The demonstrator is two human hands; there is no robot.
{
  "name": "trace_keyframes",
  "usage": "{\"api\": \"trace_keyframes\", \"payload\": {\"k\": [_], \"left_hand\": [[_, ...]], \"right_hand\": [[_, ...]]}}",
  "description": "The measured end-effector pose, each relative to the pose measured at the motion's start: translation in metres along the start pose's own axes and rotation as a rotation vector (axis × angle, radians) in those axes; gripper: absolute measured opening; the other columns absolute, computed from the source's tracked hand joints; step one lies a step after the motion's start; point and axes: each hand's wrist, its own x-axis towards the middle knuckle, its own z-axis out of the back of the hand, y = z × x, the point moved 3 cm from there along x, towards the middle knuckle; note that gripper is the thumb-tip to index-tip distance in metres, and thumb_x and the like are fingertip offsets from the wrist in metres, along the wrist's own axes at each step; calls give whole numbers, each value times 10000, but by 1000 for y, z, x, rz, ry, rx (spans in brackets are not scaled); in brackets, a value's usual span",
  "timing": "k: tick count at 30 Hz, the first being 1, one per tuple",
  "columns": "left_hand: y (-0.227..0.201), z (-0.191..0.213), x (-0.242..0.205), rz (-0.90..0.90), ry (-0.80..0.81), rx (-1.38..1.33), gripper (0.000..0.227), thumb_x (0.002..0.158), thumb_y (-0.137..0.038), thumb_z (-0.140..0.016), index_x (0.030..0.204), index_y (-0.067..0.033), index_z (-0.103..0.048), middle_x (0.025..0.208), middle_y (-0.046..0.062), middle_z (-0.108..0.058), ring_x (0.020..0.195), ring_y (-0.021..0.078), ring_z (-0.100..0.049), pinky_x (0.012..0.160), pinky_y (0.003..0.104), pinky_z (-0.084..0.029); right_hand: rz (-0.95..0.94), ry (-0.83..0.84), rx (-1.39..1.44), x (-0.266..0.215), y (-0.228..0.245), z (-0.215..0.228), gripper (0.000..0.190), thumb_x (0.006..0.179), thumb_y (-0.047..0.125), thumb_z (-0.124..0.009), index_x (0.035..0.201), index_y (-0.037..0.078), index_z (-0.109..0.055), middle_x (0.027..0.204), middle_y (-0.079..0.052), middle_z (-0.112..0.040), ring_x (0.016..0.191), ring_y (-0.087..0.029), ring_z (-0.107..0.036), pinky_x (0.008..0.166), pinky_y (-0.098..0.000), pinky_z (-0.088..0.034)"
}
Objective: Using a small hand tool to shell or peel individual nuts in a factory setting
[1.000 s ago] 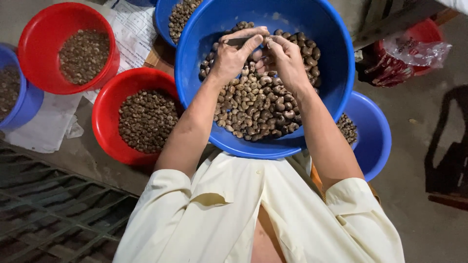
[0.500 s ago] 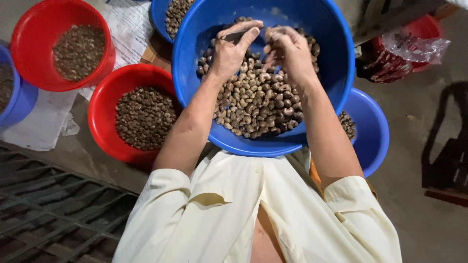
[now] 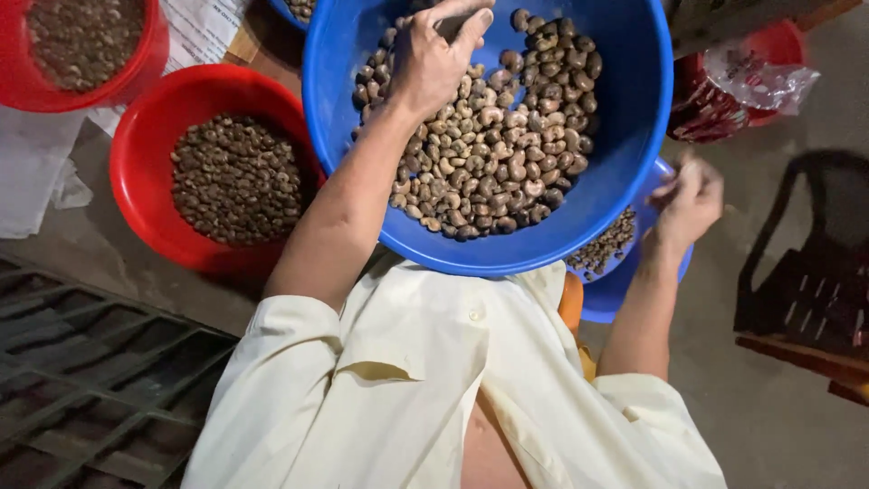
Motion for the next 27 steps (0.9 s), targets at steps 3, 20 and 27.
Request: {"api": "trace_keyframes", "payload": {"k": [3,20,27], "left_hand": [[6,-4,1,-6,41,1,230,987,-204,-659,1174,-81,-711,1049,129,-809,824,188,-816,637,248,-727],[21,-7,-1,-153,18,214,202,961,-73,-687,1149,-4,-716,1112,203,-768,920,278,-803,781,317,-697],[12,-10,-1,-214,-9,151,201,927,-43,-690,1110,35,-718,1021,163,-783,815,248,-772,740,320,-657]], "right_hand": [[-152,41,-124,4,-46,32,260,1038,226,-587,1233,55,-581,963,-63,-704,607,-67,-573,519,-192,-506],[1013,867,-1247,2,6,-260,347,991,252,-647,1307,110,-658,1327,-195,-667,864,-380,-733,632,-480,-586],[915,894,-1230,-8,-18,-247,272,882,60,-622,1150,17,-640,1092,-258,-608,768,-468,-670,653,-536,-561]]}}
